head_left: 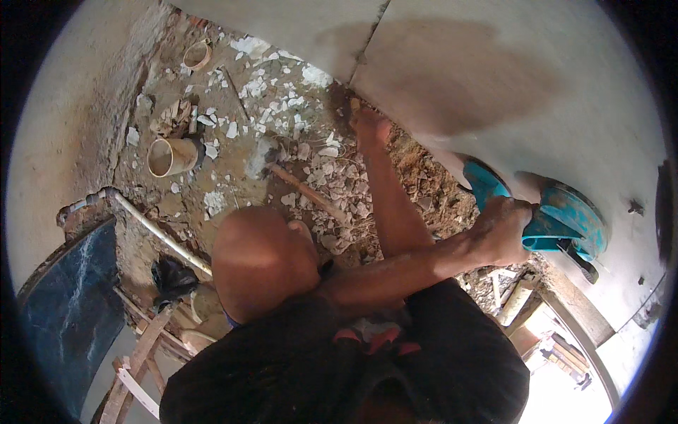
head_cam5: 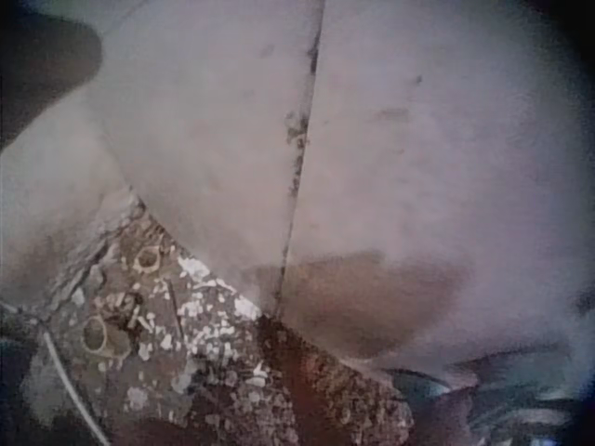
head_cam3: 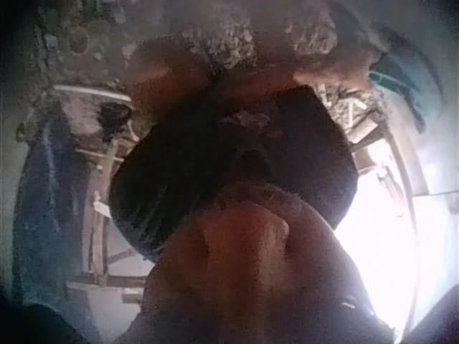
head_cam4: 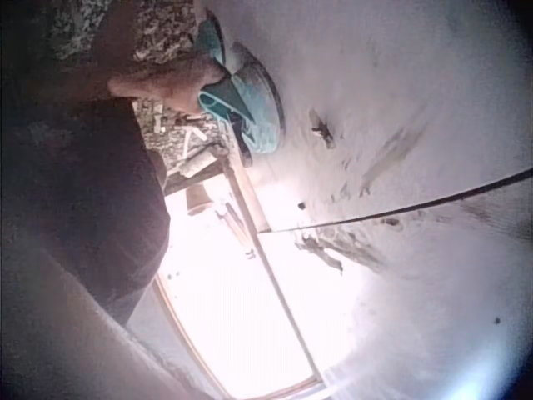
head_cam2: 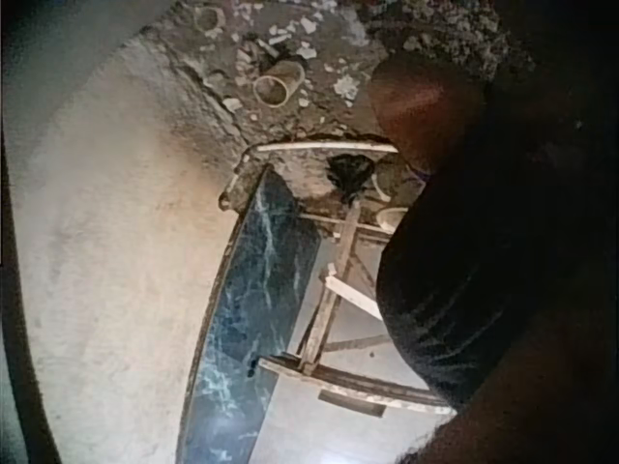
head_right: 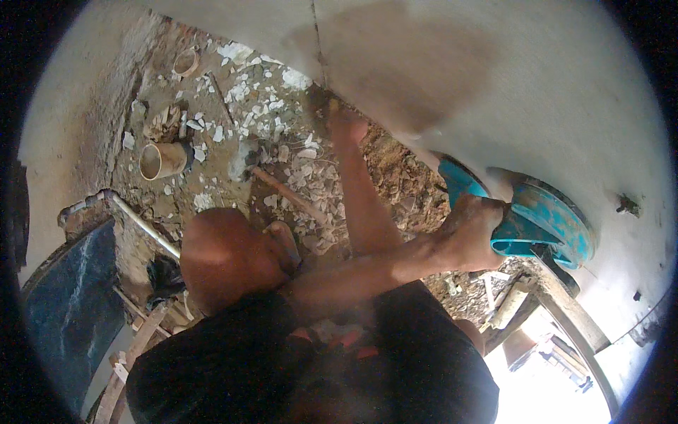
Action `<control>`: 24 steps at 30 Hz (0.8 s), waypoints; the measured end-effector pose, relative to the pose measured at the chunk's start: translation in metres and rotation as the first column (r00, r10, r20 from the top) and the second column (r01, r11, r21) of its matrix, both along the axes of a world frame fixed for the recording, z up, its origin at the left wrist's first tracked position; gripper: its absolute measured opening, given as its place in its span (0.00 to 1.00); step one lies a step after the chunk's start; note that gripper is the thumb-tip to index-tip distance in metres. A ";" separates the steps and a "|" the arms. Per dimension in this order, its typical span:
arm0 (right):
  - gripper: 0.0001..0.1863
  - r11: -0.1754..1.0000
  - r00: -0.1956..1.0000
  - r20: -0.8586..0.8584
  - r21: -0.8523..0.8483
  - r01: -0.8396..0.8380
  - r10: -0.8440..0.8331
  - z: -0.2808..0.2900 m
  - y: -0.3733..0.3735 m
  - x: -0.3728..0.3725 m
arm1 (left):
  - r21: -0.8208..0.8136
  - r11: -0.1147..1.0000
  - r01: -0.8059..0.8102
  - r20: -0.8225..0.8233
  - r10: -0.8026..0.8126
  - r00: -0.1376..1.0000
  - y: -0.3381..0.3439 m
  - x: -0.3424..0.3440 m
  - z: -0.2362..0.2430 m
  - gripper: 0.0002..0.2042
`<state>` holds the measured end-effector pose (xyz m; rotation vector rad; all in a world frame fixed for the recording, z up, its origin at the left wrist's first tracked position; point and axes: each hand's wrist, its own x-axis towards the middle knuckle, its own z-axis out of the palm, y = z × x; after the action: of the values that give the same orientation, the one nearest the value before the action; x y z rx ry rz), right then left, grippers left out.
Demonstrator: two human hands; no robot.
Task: The person applies mortar to the back of a tile using a trowel, places the tile onto a wall, and then uses a suction cup tool to adjust its position and a hammer to tap it into place.
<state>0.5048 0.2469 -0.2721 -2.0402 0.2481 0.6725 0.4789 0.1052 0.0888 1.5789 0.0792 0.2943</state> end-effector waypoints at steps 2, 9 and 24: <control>0.15 0.993 0.992 0.111 -0.098 0.067 -0.056 -0.011 -0.003 0.013 | -0.010 1.000 0.018 0.023 -0.018 1.000 -0.006 0.000 0.002 0.15; 0.21 0.534 0.787 0.035 -0.753 -0.385 0.616 -0.001 0.000 0.013 | -0.013 0.999 -0.047 0.041 0.048 0.998 -0.004 0.000 0.000 0.15; 0.27 0.968 0.970 0.172 -0.155 0.196 -0.169 0.040 0.028 0.004 | 0.016 1.000 -0.019 0.006 0.019 1.000 0.000 -0.004 0.000 0.14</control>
<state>0.5084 0.2748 -0.2324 -2.1884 0.4080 0.3833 0.4751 0.1056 0.0892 1.5943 0.0880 0.3150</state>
